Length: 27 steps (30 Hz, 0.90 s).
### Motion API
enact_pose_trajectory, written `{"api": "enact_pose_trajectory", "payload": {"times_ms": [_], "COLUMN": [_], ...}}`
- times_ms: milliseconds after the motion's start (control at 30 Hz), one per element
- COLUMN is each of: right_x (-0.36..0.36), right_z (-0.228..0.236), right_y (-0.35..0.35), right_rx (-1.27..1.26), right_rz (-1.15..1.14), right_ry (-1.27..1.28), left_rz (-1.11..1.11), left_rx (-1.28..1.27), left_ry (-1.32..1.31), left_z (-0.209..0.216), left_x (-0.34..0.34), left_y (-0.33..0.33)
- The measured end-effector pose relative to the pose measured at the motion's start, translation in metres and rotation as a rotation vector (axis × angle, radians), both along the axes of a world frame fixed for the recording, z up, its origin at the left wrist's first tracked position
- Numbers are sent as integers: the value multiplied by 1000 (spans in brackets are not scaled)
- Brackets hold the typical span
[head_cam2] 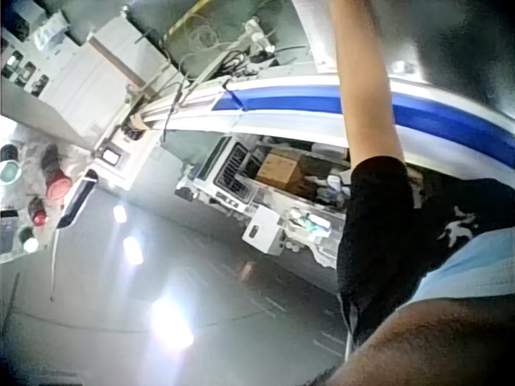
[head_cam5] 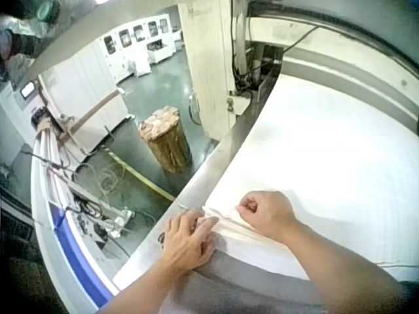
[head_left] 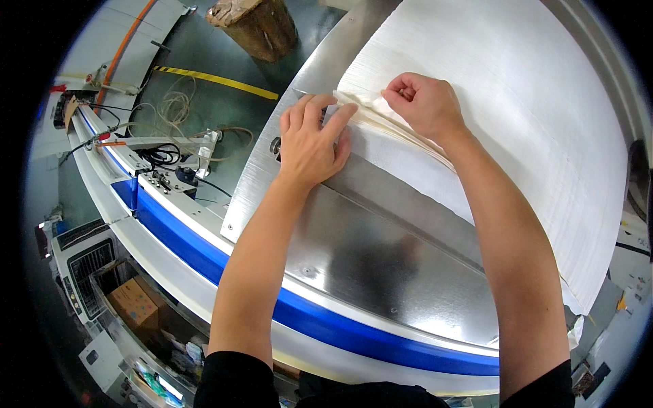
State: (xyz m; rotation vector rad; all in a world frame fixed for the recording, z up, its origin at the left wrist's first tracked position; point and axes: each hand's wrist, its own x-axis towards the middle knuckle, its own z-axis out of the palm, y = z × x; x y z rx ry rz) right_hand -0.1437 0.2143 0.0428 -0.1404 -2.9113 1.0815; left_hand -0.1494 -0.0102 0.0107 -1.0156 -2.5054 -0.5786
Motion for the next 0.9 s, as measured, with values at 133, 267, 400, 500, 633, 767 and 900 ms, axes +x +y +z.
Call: {"api": "enact_pose_trajectory", "payload": {"times_ms": [133, 267, 400, 500, 633, 767, 900], "right_x": [-2, -1, -3, -5, -7, -8, -8], "right_z": [-1, -1, 3, 8, 10, 11, 5], "right_y": [2, 2, 2, 1, 1, 0, 3], "right_rx": [-28, -49, -30, -21, -37, -62, -83], "right_rz": [6, 4, -11, -17, -27, -31, -41], "right_ry": [1, -9, -57, -129, -142, -149, -102], "left_rz": [16, 56, 78, 72, 79, 71, 61], "left_rx": [45, 30, 3, 2, -4, 7, 4], "left_ry": [37, 58, 63, 62, 45, 38, 57], "left_z": [-4, -6, -3, -3, 0, -4, -5], "left_x": [5, 17, 25, 23, 17, 5, -4], "left_y": [-2, -11, -16, -18, -10, 0, 11]}}
